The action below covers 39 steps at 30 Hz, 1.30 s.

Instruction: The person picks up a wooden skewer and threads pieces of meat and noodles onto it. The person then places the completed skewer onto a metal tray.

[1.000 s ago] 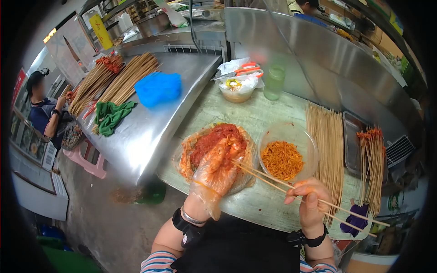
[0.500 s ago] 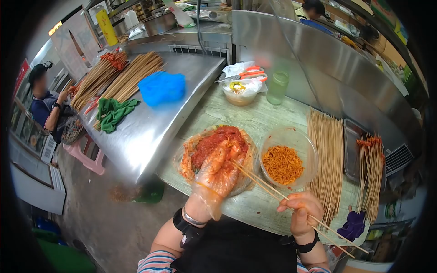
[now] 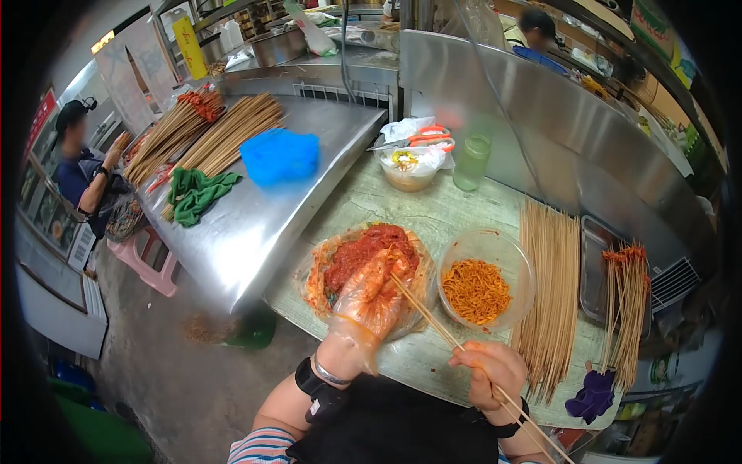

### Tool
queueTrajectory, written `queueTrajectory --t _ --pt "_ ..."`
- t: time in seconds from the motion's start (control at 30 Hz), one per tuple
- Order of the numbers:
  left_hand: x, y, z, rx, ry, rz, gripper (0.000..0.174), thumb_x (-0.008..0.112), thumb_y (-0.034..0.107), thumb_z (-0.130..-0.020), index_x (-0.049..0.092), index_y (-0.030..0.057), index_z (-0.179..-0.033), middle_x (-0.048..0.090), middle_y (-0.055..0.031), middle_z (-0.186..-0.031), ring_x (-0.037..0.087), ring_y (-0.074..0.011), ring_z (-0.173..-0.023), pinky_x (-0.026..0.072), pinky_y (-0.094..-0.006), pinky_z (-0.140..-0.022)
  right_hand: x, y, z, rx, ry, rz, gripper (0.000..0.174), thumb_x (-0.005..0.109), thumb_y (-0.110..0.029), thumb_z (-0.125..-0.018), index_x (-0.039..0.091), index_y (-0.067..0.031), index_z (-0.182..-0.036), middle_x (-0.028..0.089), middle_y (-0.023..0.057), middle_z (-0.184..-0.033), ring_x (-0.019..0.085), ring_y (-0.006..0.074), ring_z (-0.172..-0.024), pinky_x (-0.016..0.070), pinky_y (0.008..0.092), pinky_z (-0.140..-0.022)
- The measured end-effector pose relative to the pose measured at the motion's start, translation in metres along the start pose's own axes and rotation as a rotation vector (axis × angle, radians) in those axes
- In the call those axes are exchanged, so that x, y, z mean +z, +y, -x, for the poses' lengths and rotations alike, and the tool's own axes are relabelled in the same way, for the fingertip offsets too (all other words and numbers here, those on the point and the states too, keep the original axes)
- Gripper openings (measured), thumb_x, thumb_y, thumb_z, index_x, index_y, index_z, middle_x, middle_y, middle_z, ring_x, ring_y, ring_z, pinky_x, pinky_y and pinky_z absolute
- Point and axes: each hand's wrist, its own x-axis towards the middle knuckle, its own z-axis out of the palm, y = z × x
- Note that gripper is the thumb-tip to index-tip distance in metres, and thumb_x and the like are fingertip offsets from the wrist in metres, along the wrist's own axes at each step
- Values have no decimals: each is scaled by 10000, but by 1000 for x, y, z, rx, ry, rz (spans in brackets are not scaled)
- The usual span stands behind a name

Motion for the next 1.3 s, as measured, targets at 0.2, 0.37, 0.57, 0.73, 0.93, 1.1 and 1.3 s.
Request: queueTrajectory --t 0.2,0.37,0.57,0.73,0.93,1.1,1.3 --pt "0 -5 -1 263 -65 -444 342 543 61 -874 471 -26 -1197 537 -163 -1162 560 -279 -1036 488 -410 -913 -8 -12 -16 112 -4 -34 280 452 -226 -922 617 -14 -841 646 108 -772 647 210 -673 513 297 -624" --pt "4 -5 -2 267 -15 -322 282 544 30 -873 524 -51 -1142 584 -150 -1094 595 -252 -975 502 -343 -861 -1 -2 -18 -120 -76 63 150 612 -59 -750 645 -26 -892 633 118 -859 625 228 -656 515 295 -563" --pt "-1 -3 -2 351 -7 -432 277 553 50 -876 532 -52 -1133 591 -140 -1079 604 -235 -945 514 -340 -843 7 -8 -32 -121 -67 20 200 630 -3 -698 644 -11 -898 625 118 -848 622 230 -647 514 297 -551" --pt "-4 4 1 361 -45 -443 270 556 61 -880 538 -51 -1124 585 -133 -1072 605 -225 -930 524 -330 -827 18 -8 -39 -122 -41 -33 177 645 7 -712 625 1 -887 619 131 -840 615 238 -628 509 295 -542" --pt "-13 20 -2 411 -59 -524 314 572 63 -863 508 -25 -1157 563 -131 -1126 593 -224 -969 519 -340 -858 25 -7 -39 45 -68 -136 146 585 -14 -791 586 20 -933 612 141 -835 627 219 -663 504 284 -577" --pt "-14 19 0 429 -24 -534 282 566 62 -868 519 -36 -1129 580 -131 -1090 609 -217 -915 538 -334 -808 23 -14 -42 326 20 -514 259 492 -86 -901 448 41 -1122 614 155 -834 633 191 -713 505 277 -684" --pt "-23 11 1 310 -2 -506 266 542 82 -887 529 -50 -1118 584 -143 -1076 607 -243 -929 534 -356 -817 43 -1 -38 72 -82 -149 430 597 -35 -829 398 -8 -1210 605 146 -866 635 201 -736 508 282 -663"
